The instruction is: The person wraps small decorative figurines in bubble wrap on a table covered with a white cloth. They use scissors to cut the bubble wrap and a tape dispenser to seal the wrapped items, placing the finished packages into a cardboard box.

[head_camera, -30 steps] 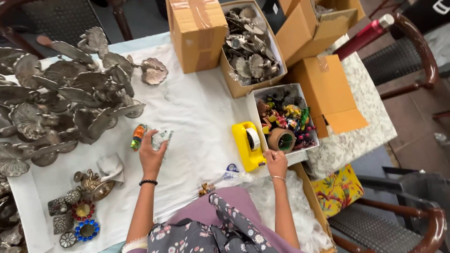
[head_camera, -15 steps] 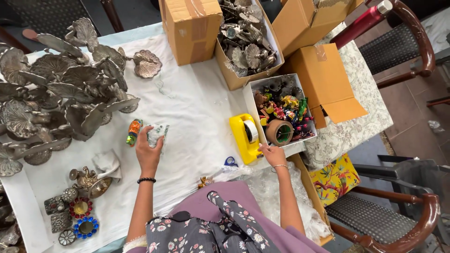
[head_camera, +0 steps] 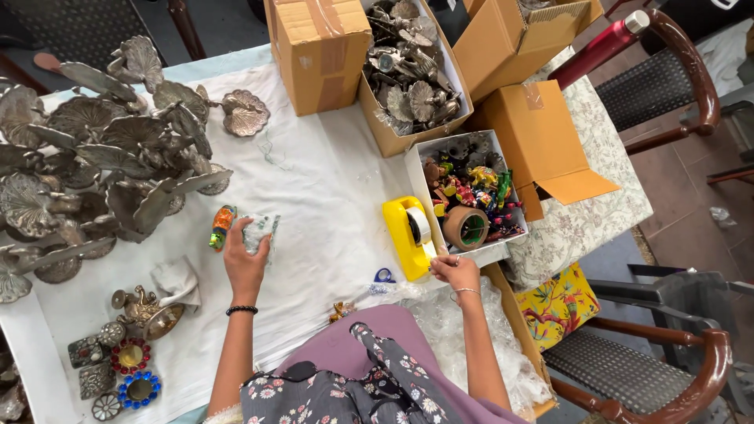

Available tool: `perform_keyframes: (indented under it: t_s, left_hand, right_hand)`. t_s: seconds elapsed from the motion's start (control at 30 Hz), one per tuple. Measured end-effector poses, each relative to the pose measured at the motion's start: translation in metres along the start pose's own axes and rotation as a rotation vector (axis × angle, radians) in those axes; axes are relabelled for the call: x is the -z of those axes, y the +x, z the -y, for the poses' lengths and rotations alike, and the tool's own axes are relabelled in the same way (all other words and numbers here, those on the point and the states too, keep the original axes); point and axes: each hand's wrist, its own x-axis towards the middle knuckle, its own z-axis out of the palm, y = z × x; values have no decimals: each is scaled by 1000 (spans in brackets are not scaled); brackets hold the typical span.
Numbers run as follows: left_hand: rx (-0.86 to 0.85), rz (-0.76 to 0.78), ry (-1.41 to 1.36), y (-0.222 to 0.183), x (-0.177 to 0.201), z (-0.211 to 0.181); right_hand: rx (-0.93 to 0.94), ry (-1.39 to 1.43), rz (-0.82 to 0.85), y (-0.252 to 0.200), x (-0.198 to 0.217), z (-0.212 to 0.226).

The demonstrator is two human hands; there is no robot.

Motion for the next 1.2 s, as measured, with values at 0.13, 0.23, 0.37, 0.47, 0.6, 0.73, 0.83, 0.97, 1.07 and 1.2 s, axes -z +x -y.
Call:
perform_keyframes:
  t_s: [0.13,0.23,0.37,0.47,0.6,0.73,0.83,0.97,1.07,1.2]
  left_hand:
    - [8,-19,-18,0,3,-1]
    - [49,-15,-42,1,5,2]
    - [41,-41,-21,-1,7,6]
    - [75,-33,-36,0,9,5]
    - [102,-30,-60,-3,7,10]
    - [37,-67,-41,-3,7,8]
    - [86,-59,-50,-3,8,4]
    - [97,-47,-52,-3,7,1]
    - [96,-36,-49,-4,2,3]
    - [-18,-46,10,-8,-6,32]
  right_hand:
    - [-80,92,22,-13,14,-9]
    - [-131,139,24,-18,17,-16]
    - [-143,167,47,-15,17,-28]
    - [-135,183,2,-13,14,-26]
    - [-98,208,-17,-6,15,-40]
    - [-69,197,5,8,15,-64]
    - [-4,280,87,14,13,-80]
    - [133,332,79,7,6,-82]
    - [145,341,6,14,6,-90]
    - [291,-765,-476,28,33,-116]
